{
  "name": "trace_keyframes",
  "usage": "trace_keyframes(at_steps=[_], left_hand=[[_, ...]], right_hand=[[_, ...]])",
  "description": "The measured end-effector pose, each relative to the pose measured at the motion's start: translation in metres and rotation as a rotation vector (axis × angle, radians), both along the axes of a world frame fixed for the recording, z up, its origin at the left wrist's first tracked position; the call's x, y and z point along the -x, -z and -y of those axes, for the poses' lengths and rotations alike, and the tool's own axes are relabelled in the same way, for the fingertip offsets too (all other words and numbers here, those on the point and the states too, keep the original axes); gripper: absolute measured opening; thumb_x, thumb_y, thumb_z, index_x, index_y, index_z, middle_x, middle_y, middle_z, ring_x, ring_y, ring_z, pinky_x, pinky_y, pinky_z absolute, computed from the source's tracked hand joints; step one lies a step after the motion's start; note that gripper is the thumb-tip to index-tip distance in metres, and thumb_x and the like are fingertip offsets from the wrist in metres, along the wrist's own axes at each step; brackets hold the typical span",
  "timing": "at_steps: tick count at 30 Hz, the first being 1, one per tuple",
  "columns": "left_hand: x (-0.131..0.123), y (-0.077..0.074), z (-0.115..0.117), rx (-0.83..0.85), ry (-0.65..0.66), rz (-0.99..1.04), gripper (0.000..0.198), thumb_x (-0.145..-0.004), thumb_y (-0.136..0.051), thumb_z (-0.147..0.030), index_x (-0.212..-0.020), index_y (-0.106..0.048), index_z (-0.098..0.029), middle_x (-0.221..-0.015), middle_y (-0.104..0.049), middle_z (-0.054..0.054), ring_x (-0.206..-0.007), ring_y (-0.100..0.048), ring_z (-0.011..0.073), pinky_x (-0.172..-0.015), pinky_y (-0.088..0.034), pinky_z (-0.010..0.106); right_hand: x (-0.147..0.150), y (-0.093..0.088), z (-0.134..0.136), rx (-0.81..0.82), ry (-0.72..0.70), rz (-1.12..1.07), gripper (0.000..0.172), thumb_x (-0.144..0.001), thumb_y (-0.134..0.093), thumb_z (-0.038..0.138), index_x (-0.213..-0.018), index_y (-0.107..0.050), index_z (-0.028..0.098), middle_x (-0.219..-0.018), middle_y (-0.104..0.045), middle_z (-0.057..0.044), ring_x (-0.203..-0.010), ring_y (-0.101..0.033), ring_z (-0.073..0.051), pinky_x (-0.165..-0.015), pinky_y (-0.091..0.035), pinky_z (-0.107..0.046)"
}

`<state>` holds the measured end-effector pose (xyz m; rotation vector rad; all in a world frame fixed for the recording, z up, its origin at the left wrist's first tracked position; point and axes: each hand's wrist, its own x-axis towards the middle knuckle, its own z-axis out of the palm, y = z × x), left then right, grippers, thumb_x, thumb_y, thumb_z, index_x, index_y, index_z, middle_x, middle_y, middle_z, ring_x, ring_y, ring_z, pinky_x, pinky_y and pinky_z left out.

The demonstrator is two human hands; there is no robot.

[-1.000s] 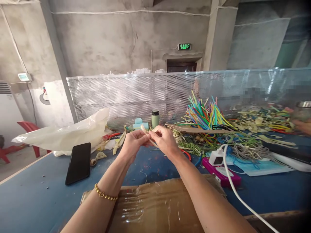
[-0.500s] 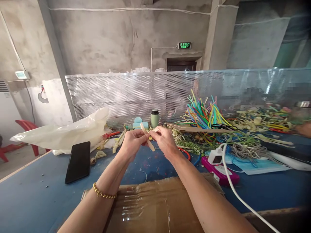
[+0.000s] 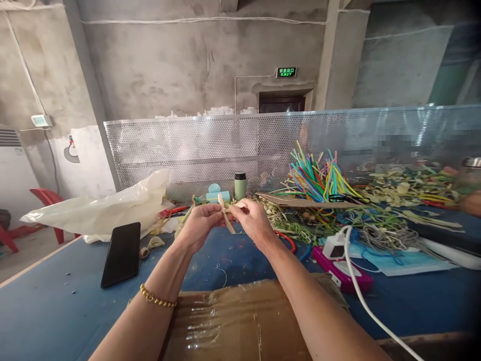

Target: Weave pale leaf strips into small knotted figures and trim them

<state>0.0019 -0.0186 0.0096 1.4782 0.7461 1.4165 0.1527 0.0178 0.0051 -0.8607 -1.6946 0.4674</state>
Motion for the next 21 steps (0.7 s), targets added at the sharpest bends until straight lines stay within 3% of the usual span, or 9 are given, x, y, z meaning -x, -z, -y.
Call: trace_keyframes(at_steps=[5,8,12,15,21], left_hand=[[-0.003,0.003,-0.002,-0.039,-0.126,-0.069,0.006,-0.073,-0.066,-0.015,-0.078,-0.068,-0.012,-0.067,-0.07,0.005,-0.063,-0.064,0.0146,-0.07,-0.051,0.031],[-0.007,0.002,0.0,-0.083,-0.199,-0.139,0.005,-0.073,-0.062,-0.011,-0.077,-0.065,-0.013,-0.061,-0.067,0.001,-0.06,-0.062,0.0134,-0.066,-0.051,0.028],[-0.011,0.002,0.001,-0.117,-0.25,-0.155,0.017,-0.075,-0.059,-0.01,-0.091,-0.059,-0.013,-0.059,-0.063,-0.003,-0.058,-0.06,0.0126,-0.062,-0.051,0.027],[-0.01,0.005,-0.001,-0.122,-0.263,-0.174,0.028,-0.075,-0.058,-0.01,-0.102,-0.054,-0.014,-0.059,-0.062,-0.004,-0.058,-0.061,0.0136,-0.063,-0.051,0.027],[-0.009,0.007,-0.003,-0.251,-0.377,-0.312,0.033,-0.072,-0.058,-0.009,-0.104,-0.058,-0.017,-0.055,-0.058,-0.006,-0.058,-0.059,0.0144,-0.061,-0.044,0.025]], right_hand=[[-0.007,-0.006,0.001,-0.07,0.022,-0.01,0.021,-0.084,-0.058,0.036,-0.079,-0.066,0.017,-0.075,-0.065,-0.003,-0.069,-0.057,-0.016,-0.064,-0.041,-0.027],[-0.01,-0.009,0.001,-0.162,0.051,0.085,0.023,-0.085,-0.058,0.035,-0.081,-0.071,0.017,-0.086,-0.069,-0.007,-0.082,-0.061,-0.019,-0.072,-0.044,-0.03],[-0.008,-0.007,0.002,-0.09,-0.075,0.176,0.018,-0.08,-0.065,0.028,-0.09,-0.075,0.016,-0.095,-0.073,-0.009,-0.084,-0.066,-0.02,-0.071,-0.049,-0.031],[-0.004,-0.004,0.003,0.015,-0.155,0.122,0.02,-0.076,-0.065,0.021,-0.092,-0.075,0.014,-0.088,-0.075,-0.009,-0.075,-0.069,-0.019,-0.066,-0.052,-0.03],[0.001,-0.002,0.005,0.048,-0.09,0.065,0.012,-0.067,-0.064,0.015,-0.078,-0.071,0.016,-0.071,-0.074,-0.006,-0.066,-0.07,-0.02,-0.058,-0.053,-0.028]])
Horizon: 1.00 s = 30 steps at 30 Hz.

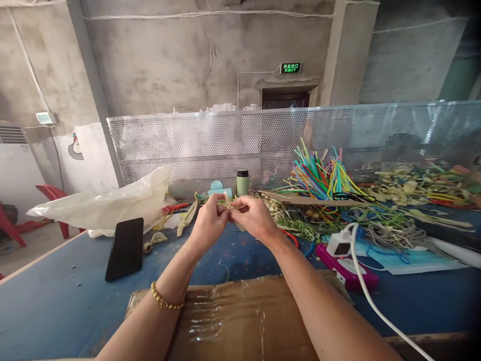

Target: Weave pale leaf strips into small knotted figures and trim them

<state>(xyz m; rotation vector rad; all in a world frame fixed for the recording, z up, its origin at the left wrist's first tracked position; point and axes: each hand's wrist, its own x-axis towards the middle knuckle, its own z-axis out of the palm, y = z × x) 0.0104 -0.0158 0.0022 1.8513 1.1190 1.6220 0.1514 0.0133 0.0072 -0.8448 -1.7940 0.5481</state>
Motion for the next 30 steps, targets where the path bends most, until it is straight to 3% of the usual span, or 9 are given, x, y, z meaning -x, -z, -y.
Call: trace_keyframes(at_steps=[5,9,20,25,28,30], left_hand=[[-0.004,-0.005,0.007,-0.054,-0.078,-0.067,0.031,-0.075,-0.057,-0.008,-0.104,-0.058,-0.017,-0.052,-0.056,-0.007,-0.057,-0.058,0.0142,-0.062,-0.041,0.024],[-0.005,-0.007,0.009,-0.041,-0.071,-0.061,0.033,-0.078,-0.055,-0.009,-0.109,-0.055,-0.017,-0.061,-0.063,-0.003,-0.07,-0.066,0.0178,-0.07,-0.046,0.028],[-0.006,-0.008,0.011,-0.088,-0.089,-0.024,0.031,-0.078,-0.057,-0.009,-0.107,-0.061,-0.018,-0.06,-0.064,-0.003,-0.07,-0.066,0.0171,-0.071,-0.047,0.027],[-0.002,-0.006,0.004,0.009,0.055,0.072,0.021,-0.078,-0.058,-0.015,-0.098,-0.066,-0.015,-0.057,-0.061,-0.002,-0.063,-0.063,0.0159,-0.068,-0.05,0.029],[0.001,-0.008,0.003,0.142,0.193,0.146,0.022,-0.081,-0.061,-0.024,-0.098,-0.069,-0.012,-0.065,-0.067,0.003,-0.063,-0.063,0.0161,-0.066,-0.05,0.03],[0.001,-0.009,0.004,0.167,0.204,0.155,0.023,-0.082,-0.061,-0.027,-0.095,-0.072,-0.011,-0.069,-0.071,0.006,-0.065,-0.064,0.0163,-0.065,-0.048,0.029]], right_hand=[[0.003,-0.001,0.001,0.027,-0.001,-0.107,0.011,-0.065,-0.063,0.016,-0.075,-0.069,0.017,-0.065,-0.072,-0.004,-0.064,-0.07,-0.02,-0.057,-0.055,-0.029],[0.006,0.001,-0.001,0.096,-0.024,-0.224,0.012,-0.064,-0.066,0.019,-0.075,-0.069,0.016,-0.068,-0.073,-0.005,-0.065,-0.071,-0.02,-0.06,-0.057,-0.03],[0.011,0.002,0.0,0.149,0.034,-0.366,0.017,-0.061,-0.07,0.019,-0.078,-0.071,0.016,-0.07,-0.074,-0.006,-0.066,-0.07,-0.019,-0.06,-0.056,-0.03],[0.006,0.002,-0.004,0.211,-0.052,-0.359,0.023,-0.065,-0.073,0.028,-0.083,-0.074,0.014,-0.073,-0.075,-0.008,-0.066,-0.069,-0.02,-0.061,-0.055,-0.032],[0.004,0.002,-0.005,0.162,-0.116,-0.306,0.024,-0.072,-0.069,0.03,-0.088,-0.076,0.014,-0.078,-0.076,-0.008,-0.069,-0.069,-0.02,-0.065,-0.055,-0.033],[0.003,0.002,-0.005,0.118,-0.105,-0.259,0.02,-0.076,-0.064,0.025,-0.088,-0.076,0.015,-0.079,-0.076,-0.007,-0.067,-0.068,-0.018,-0.065,-0.055,-0.032]])
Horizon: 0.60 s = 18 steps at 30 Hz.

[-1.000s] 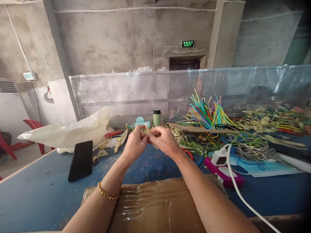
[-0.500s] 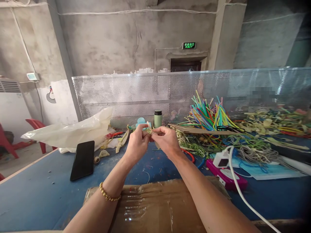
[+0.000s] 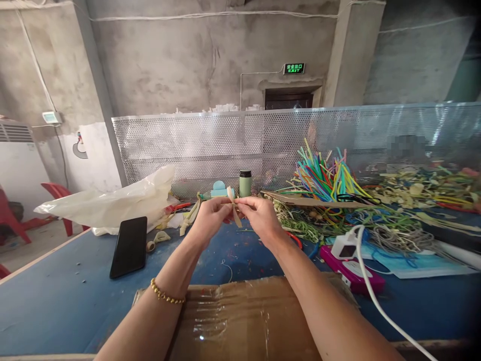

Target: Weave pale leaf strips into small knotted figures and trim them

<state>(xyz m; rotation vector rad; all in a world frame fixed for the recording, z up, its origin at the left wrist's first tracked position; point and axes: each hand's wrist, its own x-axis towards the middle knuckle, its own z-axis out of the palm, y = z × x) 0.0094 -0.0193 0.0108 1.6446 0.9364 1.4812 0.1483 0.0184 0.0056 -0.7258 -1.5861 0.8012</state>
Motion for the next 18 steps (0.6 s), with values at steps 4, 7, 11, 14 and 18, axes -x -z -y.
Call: trace_keyframes(at_steps=[4,7,11,14,18], left_hand=[[0.0009,0.0033,-0.0031,0.01,-0.073,0.048,0.019,-0.078,-0.066,-0.027,-0.081,-0.076,-0.011,-0.068,-0.072,0.007,-0.063,-0.062,0.0156,-0.061,-0.046,0.027],[0.0034,0.0049,-0.0047,0.048,-0.068,0.112,0.017,-0.076,-0.068,-0.026,-0.077,-0.076,-0.011,-0.066,-0.072,0.007,-0.061,-0.062,0.0156,-0.062,-0.047,0.028],[0.0028,0.0035,-0.002,0.086,-0.034,0.087,0.013,-0.074,-0.07,-0.022,-0.075,-0.076,-0.01,-0.064,-0.072,0.007,-0.059,-0.062,0.0142,-0.06,-0.046,0.027],[-0.0011,0.0031,0.0007,0.141,0.025,0.081,0.011,-0.071,-0.072,-0.019,-0.075,-0.075,-0.01,-0.063,-0.07,0.006,-0.055,-0.059,0.0115,-0.057,-0.045,0.024],[-0.0027,0.0038,0.0018,0.212,0.193,0.172,0.022,-0.077,-0.071,-0.029,-0.079,-0.074,-0.008,-0.072,-0.073,0.011,-0.062,-0.064,0.0141,-0.064,-0.049,0.026]], right_hand=[[-0.0014,0.0001,0.0004,-0.044,0.051,0.075,0.017,-0.078,-0.06,0.023,-0.087,-0.071,0.014,-0.077,-0.074,-0.007,-0.06,-0.066,-0.017,-0.059,-0.053,-0.03],[-0.005,-0.0017,0.0013,-0.128,0.158,0.112,0.014,-0.08,-0.06,0.027,-0.084,-0.067,0.015,-0.074,-0.071,-0.006,-0.061,-0.064,-0.017,-0.056,-0.049,-0.028],[-0.0087,-0.0033,0.0013,-0.255,0.203,0.203,0.023,-0.085,-0.058,0.035,-0.078,-0.067,0.016,-0.07,-0.067,-0.004,-0.066,-0.06,-0.017,-0.059,-0.045,-0.027],[-0.0077,-0.0013,-0.0007,-0.228,0.081,0.211,0.019,-0.081,-0.062,0.034,-0.076,-0.066,0.016,-0.071,-0.065,-0.003,-0.066,-0.058,-0.016,-0.06,-0.044,-0.027],[-0.0053,0.0003,-0.0015,-0.128,-0.027,0.085,0.019,-0.078,-0.064,0.034,-0.072,-0.062,0.017,-0.067,-0.06,-0.001,-0.061,-0.053,-0.014,-0.056,-0.042,-0.025]])
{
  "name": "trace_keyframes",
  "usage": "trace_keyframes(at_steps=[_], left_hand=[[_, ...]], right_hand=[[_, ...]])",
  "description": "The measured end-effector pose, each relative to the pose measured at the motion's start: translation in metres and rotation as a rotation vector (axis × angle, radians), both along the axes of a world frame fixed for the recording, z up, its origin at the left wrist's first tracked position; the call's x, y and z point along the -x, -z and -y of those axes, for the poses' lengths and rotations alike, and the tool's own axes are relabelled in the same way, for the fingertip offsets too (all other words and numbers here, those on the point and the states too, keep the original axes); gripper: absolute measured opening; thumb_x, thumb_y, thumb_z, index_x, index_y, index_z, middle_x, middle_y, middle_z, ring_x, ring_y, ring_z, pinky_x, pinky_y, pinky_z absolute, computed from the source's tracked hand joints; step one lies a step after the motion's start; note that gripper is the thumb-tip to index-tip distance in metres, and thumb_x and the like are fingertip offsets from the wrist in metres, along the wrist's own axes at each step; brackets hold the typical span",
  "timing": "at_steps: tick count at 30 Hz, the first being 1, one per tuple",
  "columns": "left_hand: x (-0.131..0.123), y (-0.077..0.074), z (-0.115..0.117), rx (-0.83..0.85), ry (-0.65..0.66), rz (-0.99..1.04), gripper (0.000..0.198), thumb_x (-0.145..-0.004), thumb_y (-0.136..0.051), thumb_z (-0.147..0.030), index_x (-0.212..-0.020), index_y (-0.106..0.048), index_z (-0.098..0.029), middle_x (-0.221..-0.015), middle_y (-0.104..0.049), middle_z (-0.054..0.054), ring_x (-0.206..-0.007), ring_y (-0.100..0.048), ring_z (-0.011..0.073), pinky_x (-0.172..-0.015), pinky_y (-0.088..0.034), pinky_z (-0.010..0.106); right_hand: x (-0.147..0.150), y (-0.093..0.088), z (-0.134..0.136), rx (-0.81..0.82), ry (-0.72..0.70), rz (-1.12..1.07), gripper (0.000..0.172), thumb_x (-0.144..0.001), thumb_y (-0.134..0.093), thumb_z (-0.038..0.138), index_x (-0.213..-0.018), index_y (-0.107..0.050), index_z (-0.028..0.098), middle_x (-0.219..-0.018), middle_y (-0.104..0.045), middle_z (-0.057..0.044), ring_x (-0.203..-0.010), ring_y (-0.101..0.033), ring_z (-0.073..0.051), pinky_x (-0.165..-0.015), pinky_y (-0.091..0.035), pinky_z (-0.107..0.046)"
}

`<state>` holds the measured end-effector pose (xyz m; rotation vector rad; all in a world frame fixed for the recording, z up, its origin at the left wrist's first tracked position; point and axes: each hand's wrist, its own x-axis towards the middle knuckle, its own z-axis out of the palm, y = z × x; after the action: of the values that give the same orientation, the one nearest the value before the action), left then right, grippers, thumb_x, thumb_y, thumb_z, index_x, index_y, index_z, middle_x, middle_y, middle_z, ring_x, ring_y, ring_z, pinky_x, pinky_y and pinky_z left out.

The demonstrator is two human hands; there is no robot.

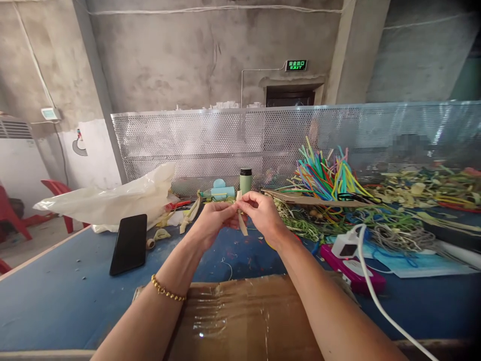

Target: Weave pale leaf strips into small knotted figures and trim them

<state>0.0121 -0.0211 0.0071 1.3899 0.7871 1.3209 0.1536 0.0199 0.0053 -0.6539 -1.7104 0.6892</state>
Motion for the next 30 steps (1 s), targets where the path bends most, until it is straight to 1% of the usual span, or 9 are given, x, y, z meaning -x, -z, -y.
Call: trace_keyframes(at_steps=[3,6,12,14,17,21,23,26,30], left_hand=[[0.001,0.001,-0.001,0.024,0.043,0.058,0.027,-0.079,-0.071,-0.033,-0.082,-0.074,-0.006,-0.074,-0.074,0.014,-0.064,-0.067,0.0168,-0.065,-0.05,0.028],[0.001,0.003,-0.002,0.017,0.035,0.08,0.021,-0.075,-0.073,-0.026,-0.081,-0.074,-0.005,-0.073,-0.074,0.014,-0.063,-0.067,0.0159,-0.064,-0.05,0.027],[0.002,0.0,-0.001,0.0,0.022,0.031,0.017,-0.076,-0.069,-0.02,-0.082,-0.074,-0.005,-0.073,-0.074,0.013,-0.064,-0.067,0.0159,-0.066,-0.05,0.028],[0.002,-0.001,0.0,-0.038,-0.006,-0.005,0.015,-0.077,-0.068,-0.019,-0.082,-0.073,-0.006,-0.073,-0.074,0.012,-0.063,-0.066,0.0148,-0.066,-0.05,0.027],[0.001,-0.001,-0.001,-0.085,-0.069,-0.062,0.01,-0.078,-0.064,-0.016,-0.08,-0.07,-0.008,-0.069,-0.073,0.009,-0.059,-0.064,0.0129,-0.063,-0.049,0.026],[-0.002,0.001,-0.002,-0.088,-0.189,-0.104,0.001,-0.078,-0.061,-0.01,-0.079,-0.061,-0.011,-0.059,-0.068,0.004,-0.054,-0.062,0.0132,-0.06,-0.051,0.028],[-0.002,0.0,-0.001,-0.091,-0.208,-0.113,0.004,-0.078,-0.059,-0.009,-0.081,-0.057,-0.012,-0.058,-0.067,0.003,-0.054,-0.063,0.0136,-0.06,-0.051,0.028],[-0.002,-0.002,0.002,-0.093,-0.195,-0.128,0.01,-0.079,-0.055,-0.007,-0.086,-0.055,-0.013,-0.058,-0.067,0.002,-0.055,-0.064,0.0141,-0.061,-0.052,0.029],[0.0,-0.004,0.005,-0.089,-0.202,-0.166,0.02,-0.075,-0.054,-0.006,-0.094,-0.054,-0.013,-0.054,-0.065,0.001,-0.051,-0.063,0.0147,-0.057,-0.049,0.028]], right_hand=[[0.001,0.0,0.0,0.065,-0.049,-0.056,0.021,-0.077,-0.066,0.037,-0.072,-0.061,0.017,-0.064,-0.056,0.001,-0.056,-0.05,-0.012,-0.053,-0.041,-0.025],[0.002,0.002,-0.003,0.079,-0.048,-0.074,0.022,-0.076,-0.067,0.038,-0.072,-0.061,0.017,-0.061,-0.054,0.002,-0.054,-0.048,-0.012,-0.052,-0.04,-0.025],[0.001,0.002,-0.004,0.064,-0.051,-0.078,0.024,-0.075,-0.07,0.039,-0.073,-0.063,0.017,-0.066,-0.059,0.0,-0.059,-0.051,-0.013,-0.055,-0.043,-0.026],[0.0,0.001,-0.002,0.089,-0.061,-0.061,0.026,-0.078,-0.069,0.042,-0.074,-0.065,0.016,-0.066,-0.06,-0.001,-0.059,-0.053,-0.013,-0.055,-0.044,-0.027],[-0.003,-0.001,0.001,0.145,-0.127,-0.024,0.031,-0.08,-0.067,0.047,-0.077,-0.066,0.016,-0.065,-0.061,-0.001,-0.057,-0.055,-0.014,-0.054,-0.045,-0.028],[-0.005,-0.003,0.005,0.192,-0.174,0.011,0.027,-0.077,-0.071,0.042,-0.073,-0.063,0.016,-0.064,-0.062,-0.001,-0.055,-0.055,-0.013,-0.053,-0.045,-0.027],[-0.006,-0.004,0.006,0.195,-0.179,0.027,0.027,-0.076,-0.071,0.042,-0.072,-0.062,0.016,-0.061,-0.06,0.001,-0.054,-0.054,-0.012,-0.052,-0.043,-0.027],[-0.008,-0.005,0.006,0.18,-0.228,0.091,0.031,-0.078,-0.07,0.045,-0.071,-0.063,0.016,-0.059,-0.057,0.001,-0.055,-0.052,-0.012,-0.053,-0.042,-0.027],[-0.012,-0.003,0.002,0.17,-0.312,0.178,0.028,-0.082,-0.068,0.043,-0.075,-0.063,0.016,-0.063,-0.062,0.0,-0.056,-0.053,-0.011,-0.053,-0.042,-0.025]])
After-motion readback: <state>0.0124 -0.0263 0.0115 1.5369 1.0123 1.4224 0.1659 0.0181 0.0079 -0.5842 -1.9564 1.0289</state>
